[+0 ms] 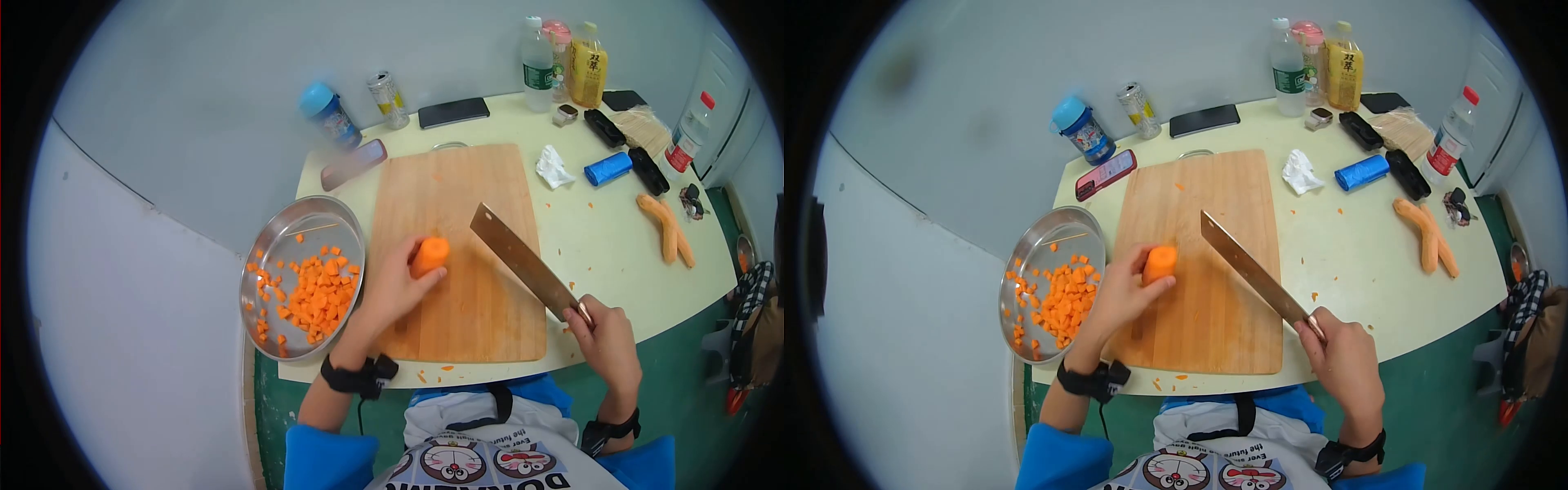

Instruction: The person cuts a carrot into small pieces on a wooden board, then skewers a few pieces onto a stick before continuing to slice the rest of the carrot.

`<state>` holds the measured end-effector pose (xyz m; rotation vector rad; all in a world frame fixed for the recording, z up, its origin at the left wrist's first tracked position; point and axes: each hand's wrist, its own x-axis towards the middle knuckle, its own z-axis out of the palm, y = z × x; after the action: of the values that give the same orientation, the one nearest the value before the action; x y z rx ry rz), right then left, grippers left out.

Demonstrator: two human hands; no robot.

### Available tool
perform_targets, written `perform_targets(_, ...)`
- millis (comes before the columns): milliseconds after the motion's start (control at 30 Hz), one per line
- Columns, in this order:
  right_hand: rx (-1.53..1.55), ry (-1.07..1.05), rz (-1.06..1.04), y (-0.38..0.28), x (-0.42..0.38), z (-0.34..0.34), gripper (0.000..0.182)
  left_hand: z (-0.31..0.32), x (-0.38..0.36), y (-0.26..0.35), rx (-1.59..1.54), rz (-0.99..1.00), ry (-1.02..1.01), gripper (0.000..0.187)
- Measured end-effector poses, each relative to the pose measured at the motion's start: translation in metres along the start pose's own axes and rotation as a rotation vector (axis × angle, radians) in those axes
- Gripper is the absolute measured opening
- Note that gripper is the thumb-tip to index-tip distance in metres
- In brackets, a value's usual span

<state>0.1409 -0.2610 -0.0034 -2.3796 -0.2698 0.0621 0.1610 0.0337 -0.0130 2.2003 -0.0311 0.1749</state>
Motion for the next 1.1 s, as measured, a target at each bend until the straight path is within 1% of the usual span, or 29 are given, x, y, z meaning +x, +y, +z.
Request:
perform_targets(133,-0.041,-0.047,0.038,-0.007,0.001,-0.004,0.022,-0.002,-0.039,0.016,-0.032,0.007,0.061,0.046)
perform_targets(200,-0.074,-0.035,0.040,-0.010,0.001,-0.004,0.022,-0.010,-0.052,0.019,0.291,0.031,-0.031,0.051)
perform_targets(233,-0.080,-0.052,0.045,-0.013,0.001,-0.004,0.022,-0.009,-0.056,0.018,0.283,0.015,-0.035,0.051)
perform_targets(300,-0.130,-0.058,0.058,-0.018,0.002,-0.004,0.023,-0.006,-0.062,0.015,0.408,-0.090,-0.169,0.055)
perform_targets(333,-0.135,-0.069,0.069,-0.020,0.002,-0.004,0.023,-0.001,-0.065,0.012,0.400,-0.098,-0.180,0.055)
perform_targets(400,-0.178,-0.085,0.006,-0.023,0.003,-0.005,0.023,0.009,-0.071,0.004,0.421,0.032,-0.017,0.053)
perform_targets(433,-0.181,-0.103,0.006,-0.023,0.003,-0.004,0.020,0.010,-0.074,0.002,0.412,0.033,-0.027,0.053)
perform_targets(467,-0.187,-0.100,0.014,-0.023,0.004,-0.004,0.020,0.011,-0.076,0.000,0.406,0.062,0.030,0.052)
perform_targets(500,-0.226,-0.119,-0.056,-0.022,0.004,-0.004,0.017,0.011,-0.077,-0.001,0.401,0.092,0.088,0.051)
perform_targets(533,-0.264,-0.139,-0.127,-0.022,0.005,-0.004,0.013,0.011,-0.078,-0.002,0.395,0.095,0.081,0.051)
perform_targets(567,-0.269,-0.139,-0.119,-0.023,0.007,-0.005,0.013,0.010,-0.079,-0.003,0.391,0.070,0.062,0.050)
perform_targets(633,-0.310,-0.326,-0.149,-0.028,0.015,-0.008,0.007,0.010,-0.084,-0.005,0.382,0.041,0.037,0.049)
perform_targets(667,-0.313,-0.327,-0.143,-0.029,0.020,-0.009,0.007,0.012,-0.086,-0.007,0.351,0.041,0.069,0.049)
perform_targets(733,-0.192,-0.453,-0.267,-0.029,0.031,-0.012,0.013,0.019,-0.089,-0.011,0.307,0.041,0.100,0.049)
perform_targets(800,-0.262,-0.491,-0.269,-0.031,0.034,-0.013,0.014,0.026,-0.092,-0.015,0.369,0.085,0.201,0.049)
perform_targets(833,-0.320,-0.524,-0.278,-0.032,0.036,-0.014,0.016,0.026,-0.092,-0.013,0.362,0.082,0.203,0.049)
perform_targets(900,-0.343,-0.530,-0.250,-0.035,0.039,-0.011,0.015,0.023,-0.093,-0.007,0.232,0.088,0.174,0.047)
perform_targets(933,-0.362,-0.531,-0.223,-0.036,0.040,-0.009,0.014,0.024,-0.094,-0.008,0.228,0.085,0.170,0.047)
perform_targets(967,-0.361,-0.537,-0.216,-0.036,0.040,-0.006,0.014,0.024,-0.096,-0.010,0.178,-0.002,0.193,0.046)
perform_targets(1000,-0.356,-0.514,-0.256,-0.035,0.039,-0.004,0.016,0.025,-0.098,-0.010,0.129,-0.089,0.216,0.045)
perform_targets(1033,-0.349,-0.489,-0.297,-0.036,0.038,-0.001,0.018,0.026,-0.098,-0.010,0.129,-0.092,0.208,0.045)
perform_targets(1067,-0.344,-0.493,-0.287,-0.041,0.037,-0.001,0.018,0.026,-0.098,-0.010,0.202,-0.077,0.190,0.043)
perform_targets(1100,-0.195,-0.487,-0.289,-0.050,0.033,-0.002,0.020,0.026,-0.099,-0.010,0.276,-0.065,0.166,0.041)
